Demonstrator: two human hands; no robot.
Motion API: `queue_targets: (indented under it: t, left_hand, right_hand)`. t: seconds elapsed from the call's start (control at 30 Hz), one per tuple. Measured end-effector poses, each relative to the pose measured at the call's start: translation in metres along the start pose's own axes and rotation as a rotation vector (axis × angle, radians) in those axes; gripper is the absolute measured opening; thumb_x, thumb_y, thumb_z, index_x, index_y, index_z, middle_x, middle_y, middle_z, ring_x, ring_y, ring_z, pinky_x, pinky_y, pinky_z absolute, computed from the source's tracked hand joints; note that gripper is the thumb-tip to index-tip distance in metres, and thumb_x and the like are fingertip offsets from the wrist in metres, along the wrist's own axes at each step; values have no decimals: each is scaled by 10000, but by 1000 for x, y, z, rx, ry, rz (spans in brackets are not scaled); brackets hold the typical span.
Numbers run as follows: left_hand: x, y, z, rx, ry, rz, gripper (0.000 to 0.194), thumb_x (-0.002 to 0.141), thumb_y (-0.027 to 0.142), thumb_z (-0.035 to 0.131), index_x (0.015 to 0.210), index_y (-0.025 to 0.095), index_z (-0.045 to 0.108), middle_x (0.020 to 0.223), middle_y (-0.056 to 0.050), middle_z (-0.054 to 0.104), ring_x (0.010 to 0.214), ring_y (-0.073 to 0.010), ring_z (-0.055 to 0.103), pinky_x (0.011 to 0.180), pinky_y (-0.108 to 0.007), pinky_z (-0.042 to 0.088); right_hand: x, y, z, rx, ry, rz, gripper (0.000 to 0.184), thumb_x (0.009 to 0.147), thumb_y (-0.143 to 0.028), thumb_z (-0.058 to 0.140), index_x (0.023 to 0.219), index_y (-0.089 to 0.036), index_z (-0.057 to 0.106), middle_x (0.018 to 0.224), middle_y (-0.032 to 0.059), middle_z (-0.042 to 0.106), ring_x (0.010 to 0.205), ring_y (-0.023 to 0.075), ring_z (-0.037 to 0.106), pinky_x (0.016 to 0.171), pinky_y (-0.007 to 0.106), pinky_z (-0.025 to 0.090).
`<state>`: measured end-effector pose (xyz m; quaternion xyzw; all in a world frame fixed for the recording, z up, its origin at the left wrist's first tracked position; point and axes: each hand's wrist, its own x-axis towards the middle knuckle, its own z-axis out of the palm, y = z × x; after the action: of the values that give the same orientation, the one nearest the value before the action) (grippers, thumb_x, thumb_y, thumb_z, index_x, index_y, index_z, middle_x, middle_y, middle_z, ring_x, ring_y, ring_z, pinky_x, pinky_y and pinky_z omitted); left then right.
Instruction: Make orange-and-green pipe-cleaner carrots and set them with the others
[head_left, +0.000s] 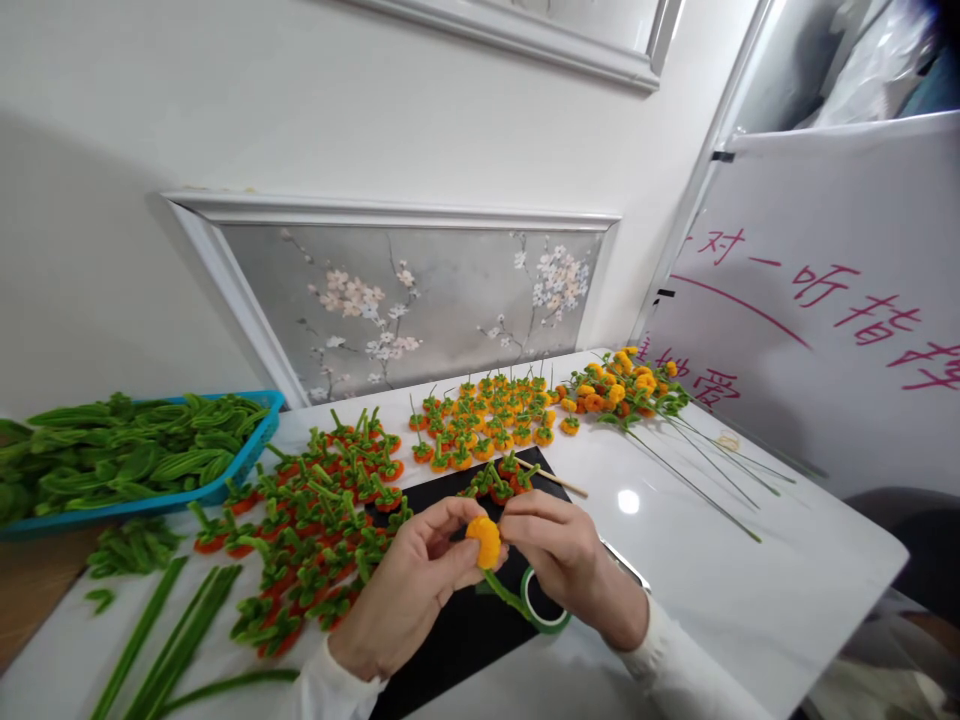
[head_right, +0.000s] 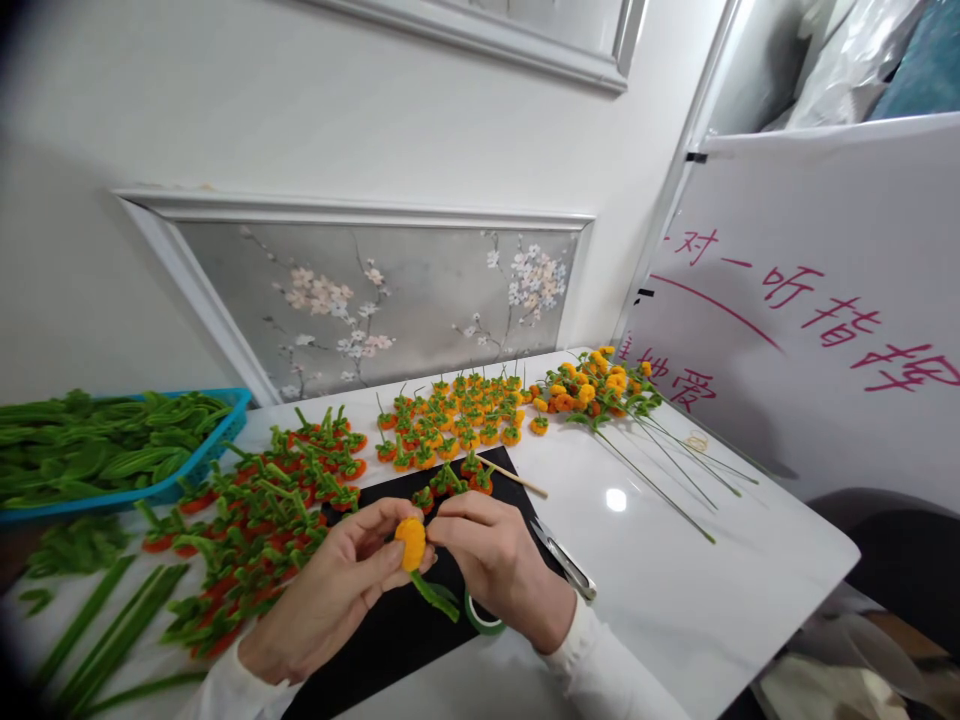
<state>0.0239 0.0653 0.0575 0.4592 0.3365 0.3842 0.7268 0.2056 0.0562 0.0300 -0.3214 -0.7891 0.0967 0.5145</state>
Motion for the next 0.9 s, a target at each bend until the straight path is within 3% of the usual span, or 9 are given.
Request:
queue_targets:
  t: [0.13, 0.43, 0.57, 0.63, 0.73, 0.9]
  left_hand:
    - [1, 1, 1, 25, -8, 5, 247, 752, 230, 726, 988, 216, 653, 944, -15, 646, 810, -157, 657, 774, -274, 529]
    - [0, 2, 4, -2, 10, -8, 156, 796, 217, 685, 944, 191, 643, 911, -15, 637, 830, -140, 643, 769, -232, 527]
    - [3, 2, 3, -122, 91, 37, 117, 803, 192, 674, 916, 171, 651, 911, -22, 631, 877, -153, 636, 831, -253, 521]
    - [5, 0, 1, -167, 156, 63, 128, 782, 180, 695, 902, 173, 655, 907, -20, 640, 861, -148, 639, 813, -248, 528]
    - [7, -2, -1, -175, 235, 72, 159, 760, 172, 716, 911, 179, 665, 901, -18, 657, 808, -121, 627, 724, -200, 537]
    - [7, -3, -1, -234, 230, 73, 127, 759, 113, 707, 872, 163, 677, 865, -11, 670, 762, -90, 621, 700, -158, 534]
  right_hand:
    - [1, 0, -1, -31, -56, -24, 271, 927, -131, 392, 893, -176, 658, 899, 88, 633, 769, 137, 603, 673, 242, 517]
    - [0, 12, -4, -15, -84, -15, 246, 919, -118, 426, 952, -185, 661, 927, 79, 640, 790, 134, 603, 698, 250, 516]
    - [3, 8, -8, -78, 45, 39, 185, 892, -148, 486, 943, -205, 654, 909, 75, 655, 863, 181, 597, 785, 347, 498]
    - [3, 3, -6, -36, 101, 130, 114, 872, -177, 519, 894, -192, 630, 860, 63, 645, 811, 169, 599, 737, 311, 502]
    - [1, -4, 3, 54, 24, 225, 66, 825, -239, 599, 854, -181, 586, 774, 24, 627, 701, 136, 591, 656, 244, 495]
    - [-3, -5, 18, 48, -3, 190, 71, 863, -218, 561, 846, -182, 620, 723, 13, 624, 629, 112, 573, 616, 206, 474]
